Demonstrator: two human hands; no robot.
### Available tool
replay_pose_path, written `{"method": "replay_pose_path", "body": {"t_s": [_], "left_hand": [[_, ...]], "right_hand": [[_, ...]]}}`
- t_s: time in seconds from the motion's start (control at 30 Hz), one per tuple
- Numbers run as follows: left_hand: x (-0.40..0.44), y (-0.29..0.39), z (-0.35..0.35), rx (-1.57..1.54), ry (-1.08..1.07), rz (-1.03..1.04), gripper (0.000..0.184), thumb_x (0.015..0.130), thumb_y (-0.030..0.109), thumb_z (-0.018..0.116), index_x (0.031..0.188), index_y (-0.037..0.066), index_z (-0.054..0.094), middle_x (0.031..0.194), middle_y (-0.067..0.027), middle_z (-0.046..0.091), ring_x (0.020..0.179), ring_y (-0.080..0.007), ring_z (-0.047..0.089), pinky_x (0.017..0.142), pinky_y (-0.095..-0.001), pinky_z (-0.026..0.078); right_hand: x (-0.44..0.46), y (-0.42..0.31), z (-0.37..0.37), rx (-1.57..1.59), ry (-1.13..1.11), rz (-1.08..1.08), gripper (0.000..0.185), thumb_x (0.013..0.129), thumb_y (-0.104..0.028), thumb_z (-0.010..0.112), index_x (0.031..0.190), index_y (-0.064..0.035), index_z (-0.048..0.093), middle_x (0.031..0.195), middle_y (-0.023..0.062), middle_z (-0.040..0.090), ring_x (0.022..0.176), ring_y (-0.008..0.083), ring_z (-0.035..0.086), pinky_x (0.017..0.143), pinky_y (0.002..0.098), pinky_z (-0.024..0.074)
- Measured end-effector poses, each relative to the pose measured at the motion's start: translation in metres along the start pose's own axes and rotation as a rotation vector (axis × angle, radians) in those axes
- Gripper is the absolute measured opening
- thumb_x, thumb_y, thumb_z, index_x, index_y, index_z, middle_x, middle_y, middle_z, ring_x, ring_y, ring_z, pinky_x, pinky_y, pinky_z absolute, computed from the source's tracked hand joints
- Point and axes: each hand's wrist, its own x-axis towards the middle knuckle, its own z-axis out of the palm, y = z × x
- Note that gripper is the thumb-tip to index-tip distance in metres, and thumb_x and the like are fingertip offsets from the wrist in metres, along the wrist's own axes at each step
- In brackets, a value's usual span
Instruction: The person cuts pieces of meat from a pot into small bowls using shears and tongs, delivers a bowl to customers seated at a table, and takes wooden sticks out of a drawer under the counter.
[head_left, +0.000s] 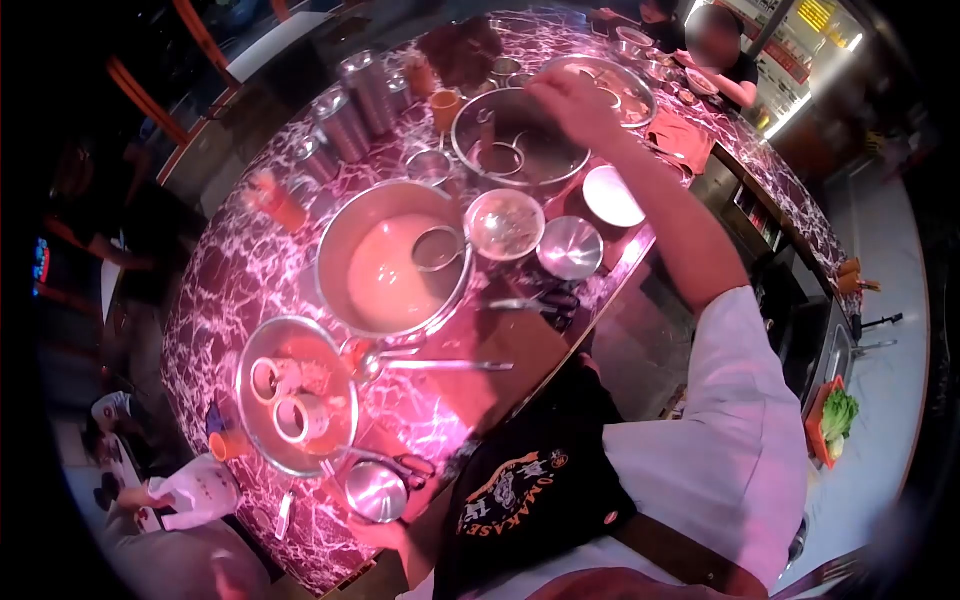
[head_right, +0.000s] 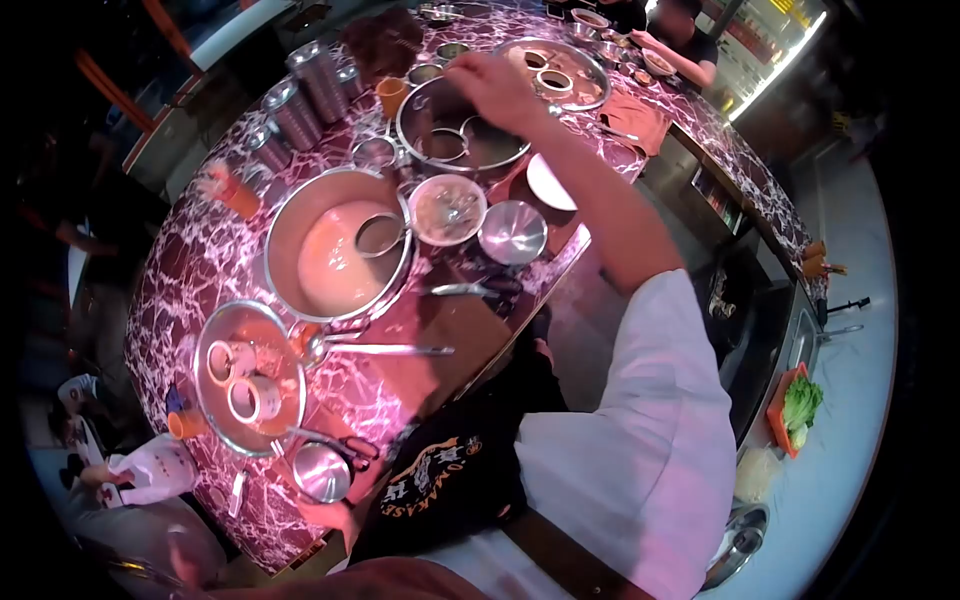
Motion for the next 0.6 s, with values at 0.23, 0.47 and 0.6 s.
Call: {"method": "replay_pose_path", "body": {"t_s": [0.23, 0.47, 0.6], "left_hand": [[-0.147, 0.137, -0.036, 0.413, 0.428, -0.555, 0.048, 0.083, 0.039, 0.056, 0.113, 0.001, 0.060, 0.105, -0.0233, 0.063, 0.100, -0.0407, 0.058, 0.084, -0.0486, 0.047], [-0.279, 0.282, -0.057, 0.380, -0.111, -1.224, 0.049, 0.082, 0.041, 0.055, 0.111, 0.003, 0.064, 0.105, -0.0237, 0.064, 0.102, -0.0409, 0.059, 0.086, -0.0483, 0.048], [-0.299, 0.326, -0.100, 0.187, -0.247, -1.418, 0.050, 0.081, 0.042, 0.055, 0.110, 0.003, 0.065, 0.106, -0.0241, 0.064, 0.102, -0.0414, 0.058, 0.087, -0.0483, 0.048]], "right_hand": [[0.093, 0.242, -0.157, -0.101, -0.132, 0.071, 0.021, 0.090, -0.017, 0.057, 0.099, 0.0011, 0.063, 0.083, 0.0093, 0.066, 0.075, 0.0140, 0.059, 0.071, 0.0282, 0.0465], [0.179, 0.441, -0.171, -0.133, -0.183, 0.056, 0.022, 0.089, -0.022, 0.058, 0.101, -0.0046, 0.063, 0.091, 0.0124, 0.067, 0.083, 0.0241, 0.064, 0.076, 0.0343, 0.0481], [0.202, 0.522, -0.152, -0.296, -0.226, 0.047, 0.023, 0.089, -0.027, 0.056, 0.102, -0.0095, 0.063, 0.096, 0.0157, 0.066, 0.090, 0.0333, 0.063, 0.076, 0.0411, 0.0488]]}}
